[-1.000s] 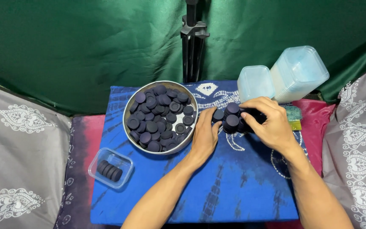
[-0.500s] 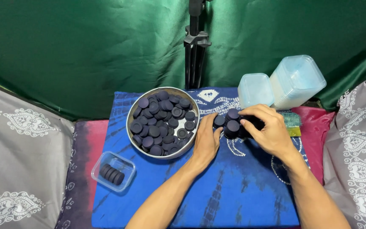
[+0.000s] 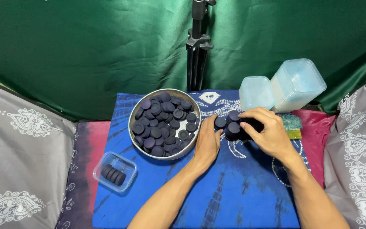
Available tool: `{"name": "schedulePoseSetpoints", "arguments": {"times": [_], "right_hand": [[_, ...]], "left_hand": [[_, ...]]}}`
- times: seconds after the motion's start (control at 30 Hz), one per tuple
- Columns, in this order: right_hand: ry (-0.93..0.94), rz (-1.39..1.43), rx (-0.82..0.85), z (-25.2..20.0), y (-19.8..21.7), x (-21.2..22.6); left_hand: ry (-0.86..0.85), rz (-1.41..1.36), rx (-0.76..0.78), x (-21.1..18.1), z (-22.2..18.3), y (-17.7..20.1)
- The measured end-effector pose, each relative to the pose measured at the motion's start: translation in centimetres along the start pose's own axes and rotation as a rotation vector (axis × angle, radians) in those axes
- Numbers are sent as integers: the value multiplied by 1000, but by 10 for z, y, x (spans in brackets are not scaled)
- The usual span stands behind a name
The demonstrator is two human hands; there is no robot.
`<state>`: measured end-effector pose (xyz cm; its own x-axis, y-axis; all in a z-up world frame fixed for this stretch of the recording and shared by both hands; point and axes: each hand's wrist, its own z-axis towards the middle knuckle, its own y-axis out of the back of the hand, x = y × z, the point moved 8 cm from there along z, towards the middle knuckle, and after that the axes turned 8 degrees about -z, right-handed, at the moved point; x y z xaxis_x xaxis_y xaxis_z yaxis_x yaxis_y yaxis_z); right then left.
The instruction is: Sorting and stacking small black recyclable discs from a bowl into containers.
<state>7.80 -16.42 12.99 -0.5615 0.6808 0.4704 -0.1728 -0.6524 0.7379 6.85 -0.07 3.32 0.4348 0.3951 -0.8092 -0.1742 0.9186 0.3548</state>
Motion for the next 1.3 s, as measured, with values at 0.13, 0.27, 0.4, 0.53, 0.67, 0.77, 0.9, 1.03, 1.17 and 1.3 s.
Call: {"name": "schedulePoseSetpoints", "arguments": {"times": [0.13,0.27,0.4,0.53,0.67,0.77,0.9,1.03,1.17,1.3], "right_hand": [[-8,2,15,0,-2,1],[15,-4,5,0,-2,2],[13,-4,9,0,0,7],[27,7,9,3,-6,12],[95,21,25,9,-25,30],[163,36,57,16,-45,55],[276,82,113,27,-69,97],[294,90,193,40,-102,114],[324,59,276,49,-131,129],[331,27,368,48,-157,137]], "left_hand": [[11,-5,4,2,0,-1],[32,-55,5,-16,-3,8],[25,-102,43,-60,-3,34],[32,-171,86,-65,6,52],[24,68,60,-43,21,87],[52,380,97,-17,32,121],[161,748,308,6,23,159],[307,668,254,12,13,181],[402,623,236,42,10,182],[328,666,325,54,9,178]]}}
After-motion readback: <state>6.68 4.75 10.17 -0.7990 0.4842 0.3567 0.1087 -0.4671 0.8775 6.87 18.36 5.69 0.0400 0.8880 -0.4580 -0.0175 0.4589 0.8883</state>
